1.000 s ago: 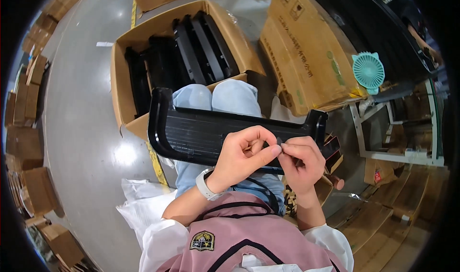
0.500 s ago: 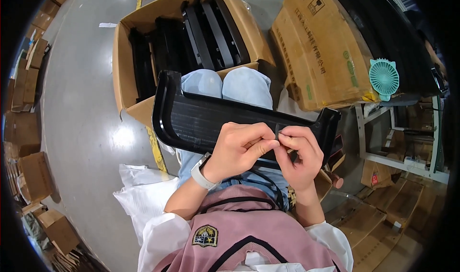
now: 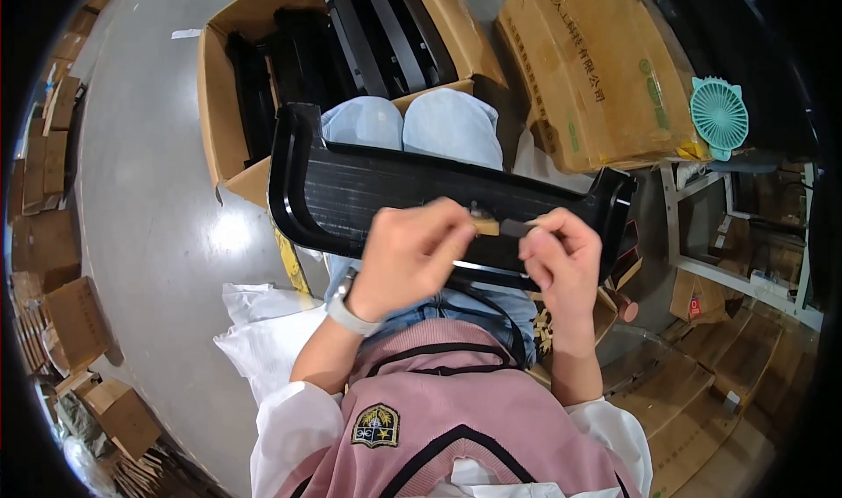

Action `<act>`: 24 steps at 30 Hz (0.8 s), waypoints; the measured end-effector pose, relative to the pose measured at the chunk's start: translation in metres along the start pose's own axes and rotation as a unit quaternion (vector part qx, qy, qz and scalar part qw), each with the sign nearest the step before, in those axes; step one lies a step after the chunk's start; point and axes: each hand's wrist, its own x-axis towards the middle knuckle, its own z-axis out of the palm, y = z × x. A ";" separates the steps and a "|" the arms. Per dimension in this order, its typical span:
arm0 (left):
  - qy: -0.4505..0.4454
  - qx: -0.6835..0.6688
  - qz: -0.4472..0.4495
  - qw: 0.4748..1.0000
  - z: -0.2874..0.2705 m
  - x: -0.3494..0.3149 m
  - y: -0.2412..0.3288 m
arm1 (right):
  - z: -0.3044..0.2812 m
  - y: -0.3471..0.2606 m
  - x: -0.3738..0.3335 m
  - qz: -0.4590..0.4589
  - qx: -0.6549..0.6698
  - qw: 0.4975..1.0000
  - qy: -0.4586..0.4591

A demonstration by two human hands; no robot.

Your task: Assembling small adhesive pads onto black plastic panels and stacking the finished parts in a warehouse.

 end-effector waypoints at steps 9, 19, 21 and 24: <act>0.190 -0.016 -0.162 0.968 -0.037 -0.043 -0.066 | 0.000 0.043 0.001 -0.336 -0.538 0.773 0.022; 0.197 -0.044 -0.179 0.963 -0.029 -0.050 -0.073 | 0.004 0.062 0.005 -0.281 -0.573 0.769 0.005; 0.195 -0.039 -0.177 0.964 -0.029 -0.050 -0.074 | 0.005 0.062 0.006 -0.275 -0.578 0.768 -0.001; 0.191 -0.043 -0.180 0.964 -0.028 -0.050 -0.075 | 0.004 0.063 0.006 -0.266 -0.584 0.767 -0.007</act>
